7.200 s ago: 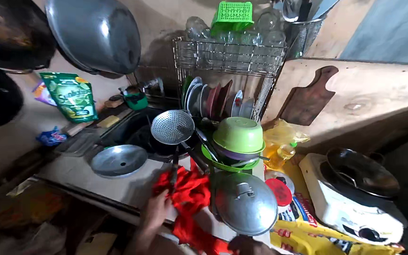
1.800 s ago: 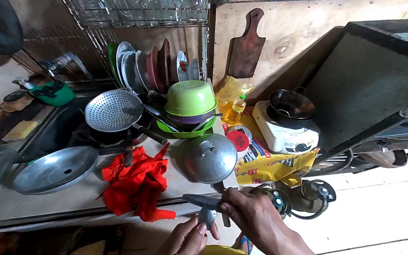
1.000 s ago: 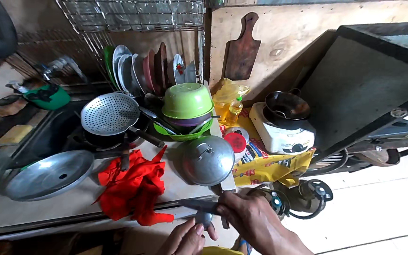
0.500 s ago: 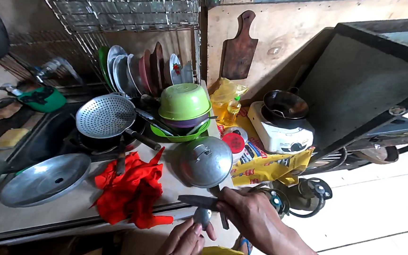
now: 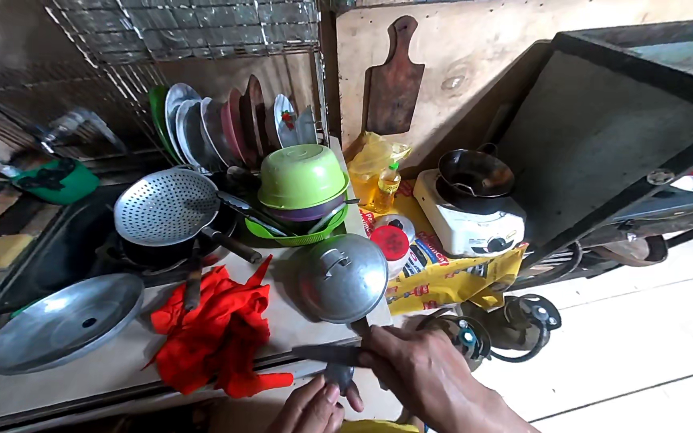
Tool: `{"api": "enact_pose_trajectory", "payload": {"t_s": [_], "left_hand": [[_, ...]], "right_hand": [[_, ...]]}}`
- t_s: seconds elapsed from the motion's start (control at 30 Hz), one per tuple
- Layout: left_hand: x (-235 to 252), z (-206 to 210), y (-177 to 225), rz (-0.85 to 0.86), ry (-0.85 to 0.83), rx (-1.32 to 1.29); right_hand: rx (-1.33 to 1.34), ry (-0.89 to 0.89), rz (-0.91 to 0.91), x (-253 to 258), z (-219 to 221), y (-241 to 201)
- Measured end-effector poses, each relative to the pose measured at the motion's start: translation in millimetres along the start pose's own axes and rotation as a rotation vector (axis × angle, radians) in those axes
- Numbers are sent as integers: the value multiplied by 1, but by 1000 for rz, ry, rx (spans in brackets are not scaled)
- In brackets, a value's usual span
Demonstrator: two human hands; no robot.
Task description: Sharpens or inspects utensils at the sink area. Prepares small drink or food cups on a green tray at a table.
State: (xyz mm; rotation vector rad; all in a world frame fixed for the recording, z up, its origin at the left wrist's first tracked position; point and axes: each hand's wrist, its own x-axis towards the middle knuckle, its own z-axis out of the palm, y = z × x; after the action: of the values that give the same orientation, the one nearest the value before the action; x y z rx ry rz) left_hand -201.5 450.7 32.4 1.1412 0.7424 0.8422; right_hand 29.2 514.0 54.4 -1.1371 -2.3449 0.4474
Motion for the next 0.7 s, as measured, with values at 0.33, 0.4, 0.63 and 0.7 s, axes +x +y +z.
{"api": "enact_pose_trajectory", "payload": {"t_s": [0.33, 0.4, 0.63, 0.7], "left_hand": [[-1, -2, 0, -2, -8, 22], [-1, -2, 0, -6, -7, 13], [-4, -2, 3, -38, -45, -85], [-4, -4, 4, -44, -74, -72]], "right_hand": [[-15, -12, 2, 0, -2, 1], [-18, -10, 15, 1, -2, 1], [-11, -26, -17, 0, -7, 1], [5, -54, -34, -1, -9, -1]]}}
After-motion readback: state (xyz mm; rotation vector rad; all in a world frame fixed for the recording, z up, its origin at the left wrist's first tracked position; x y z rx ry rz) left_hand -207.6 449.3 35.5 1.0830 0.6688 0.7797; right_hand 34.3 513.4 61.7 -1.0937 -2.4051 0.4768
